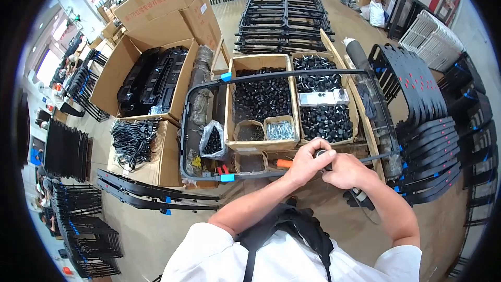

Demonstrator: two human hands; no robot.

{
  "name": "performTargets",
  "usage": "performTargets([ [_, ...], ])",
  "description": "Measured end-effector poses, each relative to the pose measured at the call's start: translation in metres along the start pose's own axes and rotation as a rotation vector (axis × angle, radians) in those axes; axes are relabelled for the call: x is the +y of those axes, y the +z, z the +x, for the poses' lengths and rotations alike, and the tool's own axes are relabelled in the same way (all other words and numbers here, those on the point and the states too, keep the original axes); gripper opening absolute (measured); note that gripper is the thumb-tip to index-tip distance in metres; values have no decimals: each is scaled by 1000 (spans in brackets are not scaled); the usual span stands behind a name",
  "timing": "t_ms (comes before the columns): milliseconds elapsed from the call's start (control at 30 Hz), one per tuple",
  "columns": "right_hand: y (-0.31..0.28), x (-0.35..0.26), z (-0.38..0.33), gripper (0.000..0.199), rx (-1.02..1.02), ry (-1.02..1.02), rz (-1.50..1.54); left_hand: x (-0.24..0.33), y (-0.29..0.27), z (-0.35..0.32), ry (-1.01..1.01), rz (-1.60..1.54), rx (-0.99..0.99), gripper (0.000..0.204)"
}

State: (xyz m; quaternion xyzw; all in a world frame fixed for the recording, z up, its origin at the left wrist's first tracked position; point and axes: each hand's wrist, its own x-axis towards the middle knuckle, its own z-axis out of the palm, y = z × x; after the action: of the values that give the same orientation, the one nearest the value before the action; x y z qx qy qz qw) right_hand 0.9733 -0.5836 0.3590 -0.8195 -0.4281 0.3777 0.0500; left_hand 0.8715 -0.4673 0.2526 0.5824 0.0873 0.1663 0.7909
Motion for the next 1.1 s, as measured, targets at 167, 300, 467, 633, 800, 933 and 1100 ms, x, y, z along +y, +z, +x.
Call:
performTargets([
  [167, -37, -60, 27, 58, 83, -74, 44, 49, -70, 24, 287, 106, 81, 31],
  [300, -4, -97, 104, 59, 220, -172, -178, 10, -161, 23, 441, 463, 353, 28],
  [467, 55, -129, 216, 71, 268, -486, -365, -22, -275, 17, -574, 63, 457, 61],
  [633, 102, -166, 324, 75, 350, -591, -300, -35, -358, 26, -461, 379, 732, 51],
  [800, 109, -189, 371, 81, 234, -451, -212, -51, -410, 47, -382, 635, 801, 57],
  [933, 108, -192, 391, 79, 254, -446, -225, -62, -423, 56, -387, 661, 805, 57],
  [1100, 105, -194, 401, 77, 217, -407, -225, -62, -429, 61, -396, 622, 791, 56],
])
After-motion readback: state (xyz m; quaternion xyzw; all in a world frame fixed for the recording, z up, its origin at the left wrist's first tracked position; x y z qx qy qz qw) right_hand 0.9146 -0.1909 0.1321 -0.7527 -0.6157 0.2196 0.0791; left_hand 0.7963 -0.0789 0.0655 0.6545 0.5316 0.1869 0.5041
